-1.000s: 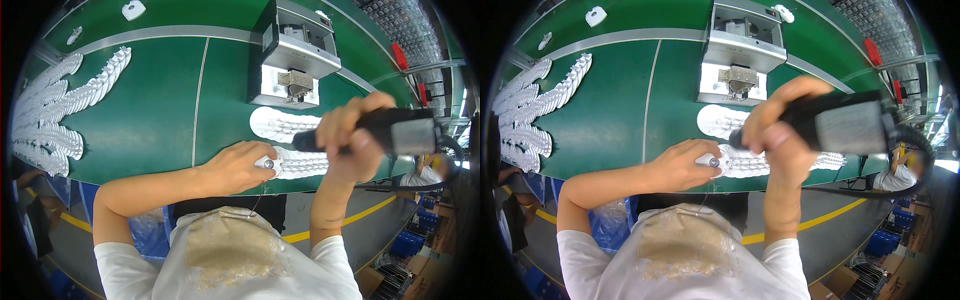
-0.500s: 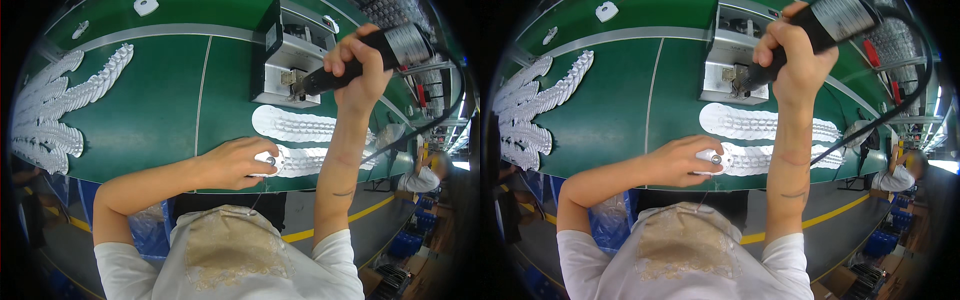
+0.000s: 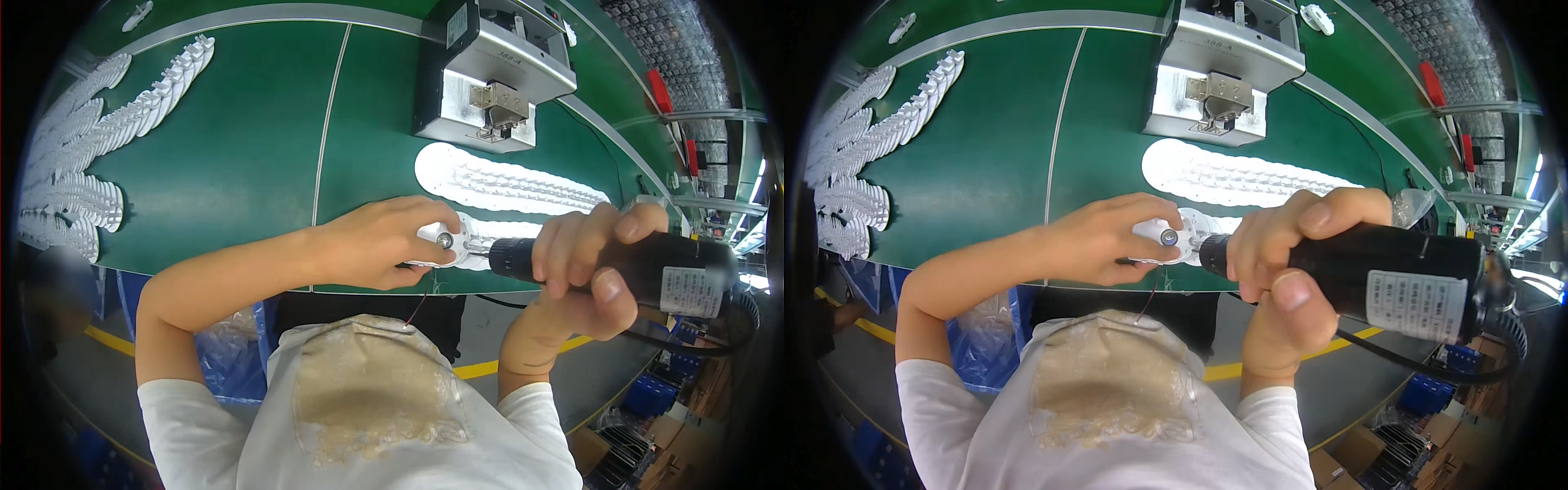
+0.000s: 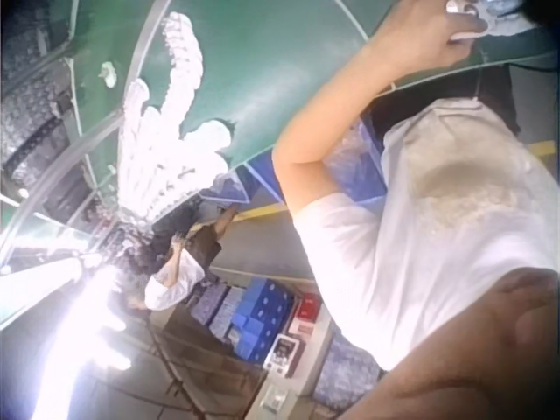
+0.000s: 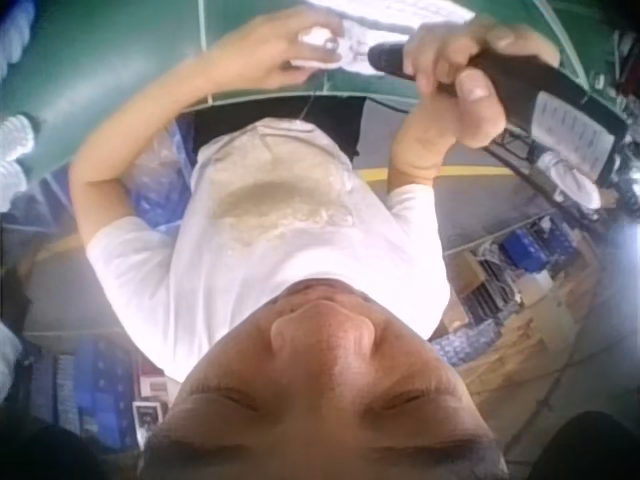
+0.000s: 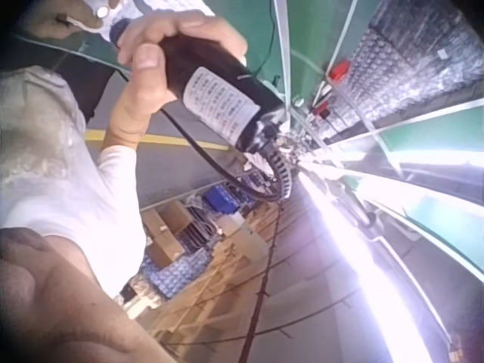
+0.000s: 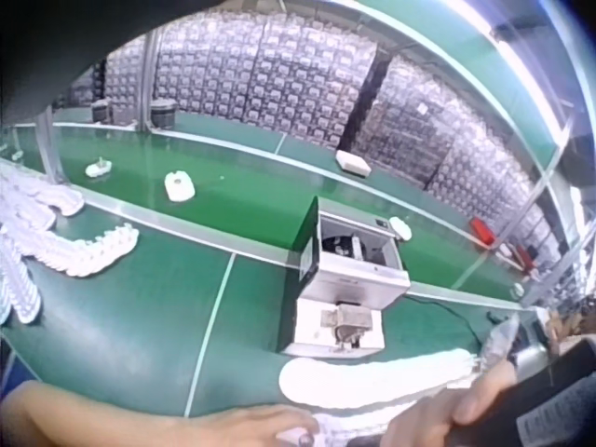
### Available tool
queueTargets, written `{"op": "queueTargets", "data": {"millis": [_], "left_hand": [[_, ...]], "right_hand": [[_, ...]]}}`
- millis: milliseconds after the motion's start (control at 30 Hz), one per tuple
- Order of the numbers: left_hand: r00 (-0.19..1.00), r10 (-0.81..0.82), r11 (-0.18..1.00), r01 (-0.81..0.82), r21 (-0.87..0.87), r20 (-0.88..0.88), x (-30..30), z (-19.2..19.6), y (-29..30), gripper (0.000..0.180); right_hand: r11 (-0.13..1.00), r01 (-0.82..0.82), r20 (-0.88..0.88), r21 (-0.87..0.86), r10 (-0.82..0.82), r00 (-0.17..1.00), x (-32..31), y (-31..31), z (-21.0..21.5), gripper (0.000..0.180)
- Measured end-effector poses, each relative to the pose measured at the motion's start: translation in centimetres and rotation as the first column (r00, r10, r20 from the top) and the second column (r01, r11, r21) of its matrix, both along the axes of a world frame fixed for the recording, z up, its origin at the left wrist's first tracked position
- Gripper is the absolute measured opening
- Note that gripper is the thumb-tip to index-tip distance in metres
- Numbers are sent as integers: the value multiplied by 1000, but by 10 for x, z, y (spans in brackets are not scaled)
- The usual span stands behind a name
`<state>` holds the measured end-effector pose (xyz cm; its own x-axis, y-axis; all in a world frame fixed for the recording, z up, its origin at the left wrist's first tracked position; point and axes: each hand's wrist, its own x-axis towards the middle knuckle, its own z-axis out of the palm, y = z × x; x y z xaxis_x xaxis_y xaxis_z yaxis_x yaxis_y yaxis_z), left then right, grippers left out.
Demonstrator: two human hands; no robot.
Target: The worker is assembling electronic components onto circular LED boards using an electric screwdriver on a factory assembly line.
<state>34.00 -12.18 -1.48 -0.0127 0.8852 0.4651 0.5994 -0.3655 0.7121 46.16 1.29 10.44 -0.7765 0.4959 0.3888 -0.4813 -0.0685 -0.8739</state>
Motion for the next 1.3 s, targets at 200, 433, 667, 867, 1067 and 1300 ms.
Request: {"op": "queueTargets", "data": {"millis": [200, 433, 667, 867, 1067, 1300], "left_hand": [[1000, -1, 1000, 1, -7, 6, 1, 2, 0, 30], [1000, 4, 999, -3, -54, 22, 4, 4, -3, 31], [999, 5, 990, 1, -141, 43, 3, 4, -3, 31], [998, 47, 992, -43, -122, 32, 1, 9, -7, 32], [947, 257, 950, -284, -128, -193, -44, 56, -25, 36], [553, 828, 551, -833, -46, -97, -189, 29, 29, 43]], "right_hand": [[997, 73, 92, 1, -73, 993, 6, -9, -13, 39], [973, -70, -14, 222, 75, 997, 13, -6, -25, 32], [992, -81, 86, 97, 73, 994, 14, -13, -19, 33], [987, -116, -44, 114, 121, 992, 8, 0, -15, 36], [982, -166, -225, 89, 182, 957, 36, 35, 4, 39], [997, -69, -165, -38, 62, 984, 38, 18, -2, 39]]}}
